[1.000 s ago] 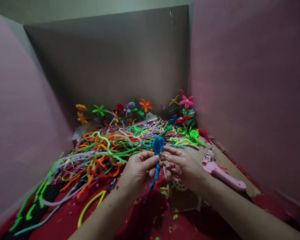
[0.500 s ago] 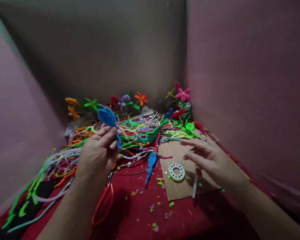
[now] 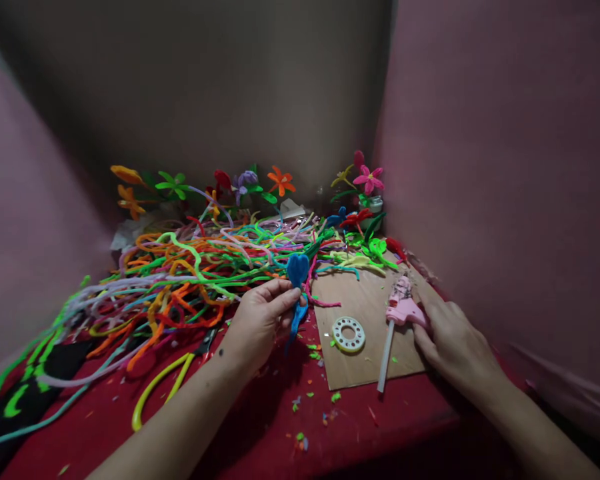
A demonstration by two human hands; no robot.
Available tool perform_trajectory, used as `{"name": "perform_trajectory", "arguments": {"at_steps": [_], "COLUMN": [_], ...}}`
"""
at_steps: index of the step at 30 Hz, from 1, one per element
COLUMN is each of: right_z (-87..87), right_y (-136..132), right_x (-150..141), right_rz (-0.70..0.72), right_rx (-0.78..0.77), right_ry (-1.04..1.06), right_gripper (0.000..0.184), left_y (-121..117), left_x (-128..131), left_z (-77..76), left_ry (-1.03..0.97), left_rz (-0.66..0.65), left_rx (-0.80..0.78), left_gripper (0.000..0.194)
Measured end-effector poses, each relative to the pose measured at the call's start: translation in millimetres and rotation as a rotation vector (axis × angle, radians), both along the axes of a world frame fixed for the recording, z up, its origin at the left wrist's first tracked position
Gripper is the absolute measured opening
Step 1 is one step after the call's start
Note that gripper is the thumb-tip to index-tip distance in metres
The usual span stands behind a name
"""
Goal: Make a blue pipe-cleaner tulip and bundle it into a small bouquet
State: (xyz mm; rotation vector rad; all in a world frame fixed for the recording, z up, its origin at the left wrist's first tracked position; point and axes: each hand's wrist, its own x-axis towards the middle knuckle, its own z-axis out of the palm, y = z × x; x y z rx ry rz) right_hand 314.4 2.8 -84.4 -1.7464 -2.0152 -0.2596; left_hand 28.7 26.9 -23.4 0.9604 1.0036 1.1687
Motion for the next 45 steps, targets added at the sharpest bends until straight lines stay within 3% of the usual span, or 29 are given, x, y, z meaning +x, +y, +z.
{"name": "perform_trajectory", "arguments": {"at_steps": [4, 8, 10, 14, 18, 23, 31, 37, 45], "right_z": [-0.9, 19.4, 36.2, 69.0, 87.7, 94.3, 68.2, 46.4, 48.1], "right_y": [-13, -26, -25, -5, 23, 46, 45, 45, 44], "right_x": [3, -8, -22, -55, -83, -106, -107, -98, -98], "right_rz": [0.103, 0.138, 0.158, 0.374, 0.500, 0.580, 0.490, 0.476, 0.529], "right_rx": [0.124, -0.195, -0.266, -0.469, -0.630, -0.537, -0.448, -0.430, -0.503], "right_ry": [0.294, 1.004, 1.298, 1.536, 1.522, 1.429, 1.135, 1.185, 1.173], "right_gripper": [0.049, 0.040, 0.033, 0.025, 0.020, 0.016, 0.021, 0.018, 0.018], "left_y": [2, 0, -2, -4, -3, 0, 6, 7, 6], "left_x": [-5, -3, -2, -3, -9, -16, -22, -22, -19], "left_z": [-5.4, -7.5, -7.1, -3.9, 0.1, -0.4, -6.1, -0.7, -3.4], "left_ry": [-0.020, -0.027, -0.043, -0.103, -0.160, -0.140, -0.046, -0.011, 0.097], "left_rz": [0.007, -0.023, -0.035, -0.034, -0.064, -0.036, 0.017, 0.064, 0.099], "left_rx": [-0.028, -0.060, -0.065, -0.068, -0.069, -0.076, -0.022, -0.019, -0.018], "left_gripper": [0.018, 0.018, 0.017, 0.018, 0.017, 0.020, 0.027, 0.022, 0.021]}}
